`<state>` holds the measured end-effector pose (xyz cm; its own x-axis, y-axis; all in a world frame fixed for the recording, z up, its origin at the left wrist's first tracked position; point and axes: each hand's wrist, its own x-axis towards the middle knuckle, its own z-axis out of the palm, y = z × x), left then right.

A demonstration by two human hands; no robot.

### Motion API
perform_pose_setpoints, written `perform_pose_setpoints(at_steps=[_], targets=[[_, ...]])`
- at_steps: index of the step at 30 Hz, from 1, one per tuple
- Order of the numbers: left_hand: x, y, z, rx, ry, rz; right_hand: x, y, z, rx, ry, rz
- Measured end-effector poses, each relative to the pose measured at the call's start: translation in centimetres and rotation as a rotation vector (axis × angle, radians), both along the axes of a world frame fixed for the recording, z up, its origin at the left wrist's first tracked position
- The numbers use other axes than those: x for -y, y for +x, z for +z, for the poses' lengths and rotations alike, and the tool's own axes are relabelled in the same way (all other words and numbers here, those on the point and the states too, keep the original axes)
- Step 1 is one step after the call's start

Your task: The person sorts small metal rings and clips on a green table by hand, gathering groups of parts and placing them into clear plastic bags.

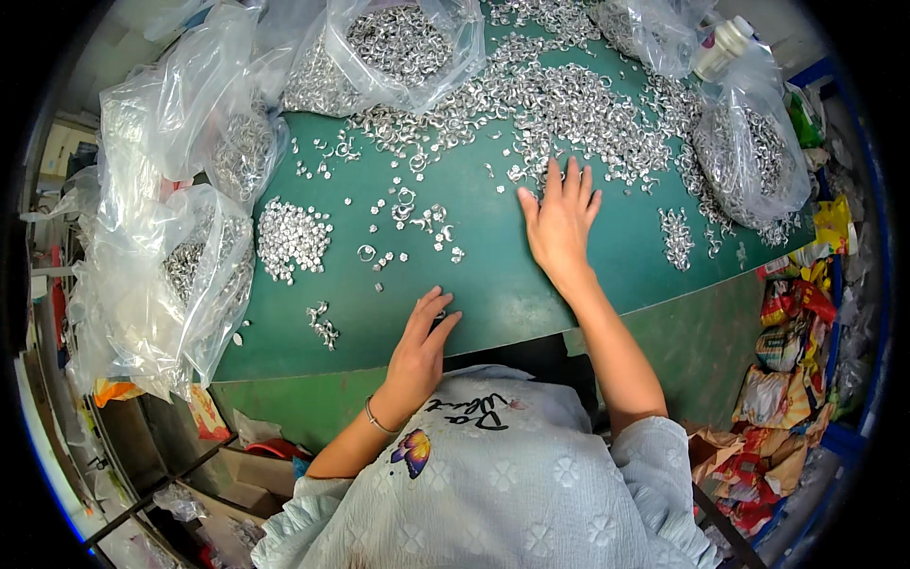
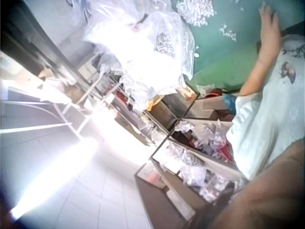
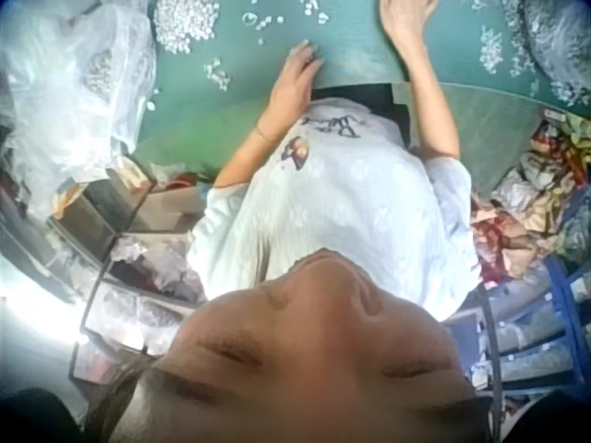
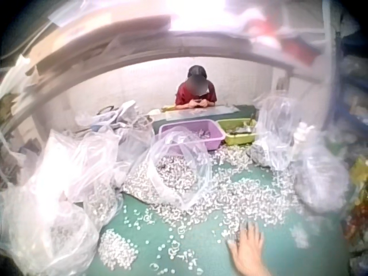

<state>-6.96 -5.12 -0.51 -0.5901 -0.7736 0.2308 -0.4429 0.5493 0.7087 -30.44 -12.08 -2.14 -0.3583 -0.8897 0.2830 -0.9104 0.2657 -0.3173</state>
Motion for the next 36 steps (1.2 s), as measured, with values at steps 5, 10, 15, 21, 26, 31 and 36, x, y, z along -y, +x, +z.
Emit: perform_pose_setpoints(at_steps=[5,10,15,21,26,31,36], targets=[[0.2,-1.1,-0.2,-0.006,0.041,-0.039,0.5,3.9,-0.3,0.112,0.049,0.27],[0.2,-0.5,-0.5,-0.003,0.005,-0.051,0.4,3.2,1.8,0.369,-0.079,0.594],[0.4,-0.5,-0.1,0.036,-0.02,-0.094,4.0,-0.6,0.9,0.361,-0.249,0.349],[1.4,-3.1,0.0,0.128,-0.056,-0.214,6.1,-0.4,-0.4,-0.038,0.016,0.492],[1.8,-6.4,-0.1,0.145,-0.142,-0.278,1.3,-4.9,1.2,0.196,0.0,0.63],[2.2,-10.5,-0.4,0.105,-0.166,-0.338,0.5,-6.8,0.8,0.079,-0.065,0.401],[4.6,-9.8,-0.6,0.026,-0.115,-0.223,-0.7,-7.3,1.9,0.279,-0.028,0.487]])
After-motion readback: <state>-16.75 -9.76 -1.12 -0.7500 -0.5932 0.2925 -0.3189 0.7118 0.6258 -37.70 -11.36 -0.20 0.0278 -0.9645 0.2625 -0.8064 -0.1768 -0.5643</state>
